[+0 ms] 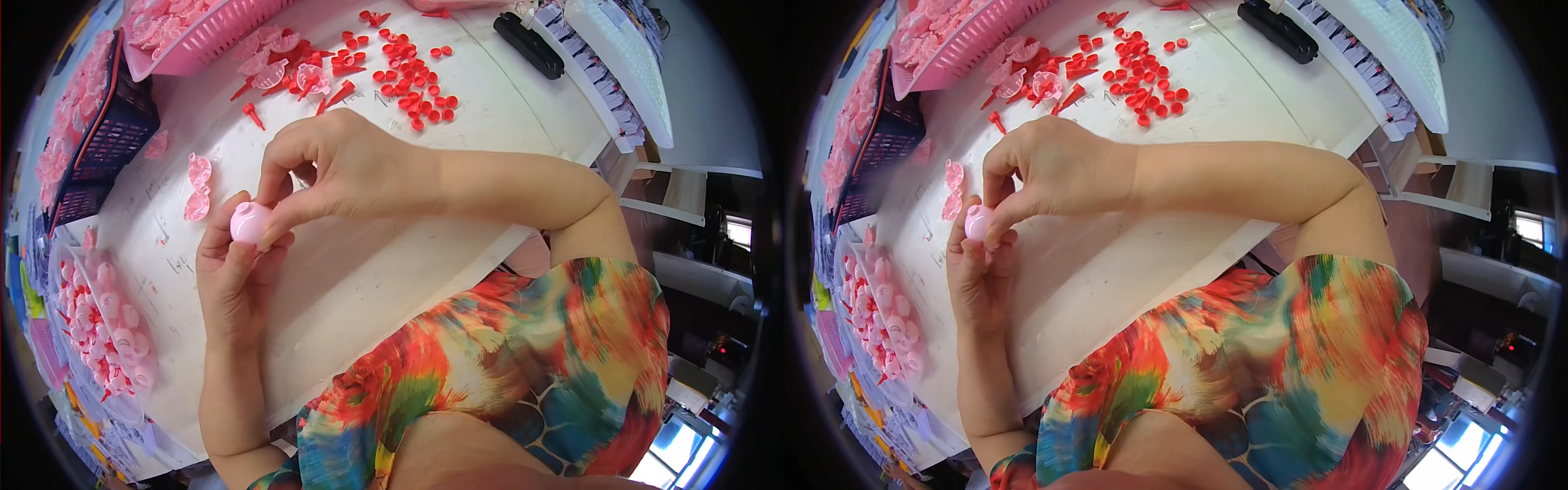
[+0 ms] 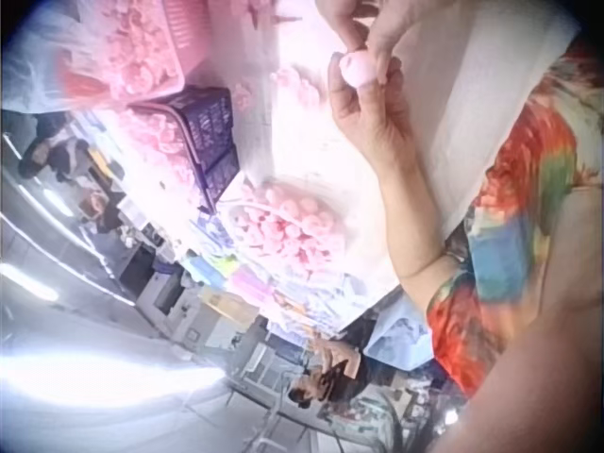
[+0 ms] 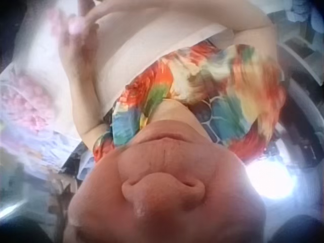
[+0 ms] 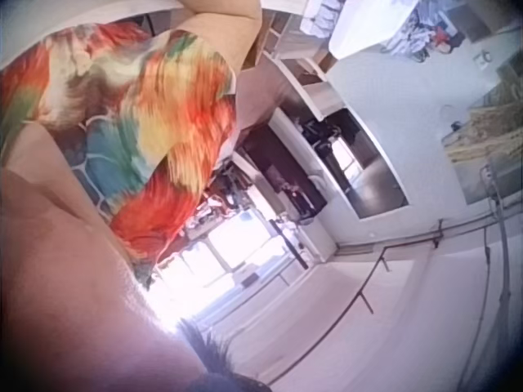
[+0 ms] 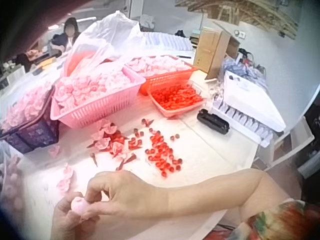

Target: The person assembles small plastic toy components by hand, fitting red plastic parts into pink spherical toy bases.

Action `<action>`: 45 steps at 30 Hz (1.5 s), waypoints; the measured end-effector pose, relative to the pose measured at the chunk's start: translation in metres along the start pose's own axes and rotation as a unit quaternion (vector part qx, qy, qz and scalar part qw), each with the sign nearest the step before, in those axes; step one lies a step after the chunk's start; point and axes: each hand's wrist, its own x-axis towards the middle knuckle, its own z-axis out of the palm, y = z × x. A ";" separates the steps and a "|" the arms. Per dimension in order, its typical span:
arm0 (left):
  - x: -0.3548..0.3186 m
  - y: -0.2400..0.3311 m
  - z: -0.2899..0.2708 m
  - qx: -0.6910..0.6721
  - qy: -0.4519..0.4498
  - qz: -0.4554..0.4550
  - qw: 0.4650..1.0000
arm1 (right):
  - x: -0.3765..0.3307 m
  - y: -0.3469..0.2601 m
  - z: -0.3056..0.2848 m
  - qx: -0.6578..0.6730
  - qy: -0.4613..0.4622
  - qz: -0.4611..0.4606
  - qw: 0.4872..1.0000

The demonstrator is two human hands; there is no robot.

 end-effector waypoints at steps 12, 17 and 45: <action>0.001 0.008 -0.002 0.027 0.049 0.026 0.998 | -0.023 0.019 -0.134 -0.192 0.222 0.164 0.942; 0.004 0.009 -0.004 0.047 0.027 0.022 0.998 | -0.036 0.039 -0.131 -0.330 0.182 0.137 0.916; 0.004 0.012 -0.001 0.071 0.039 -0.007 0.997 | 0.023 0.037 -0.108 -0.460 0.088 0.057 0.882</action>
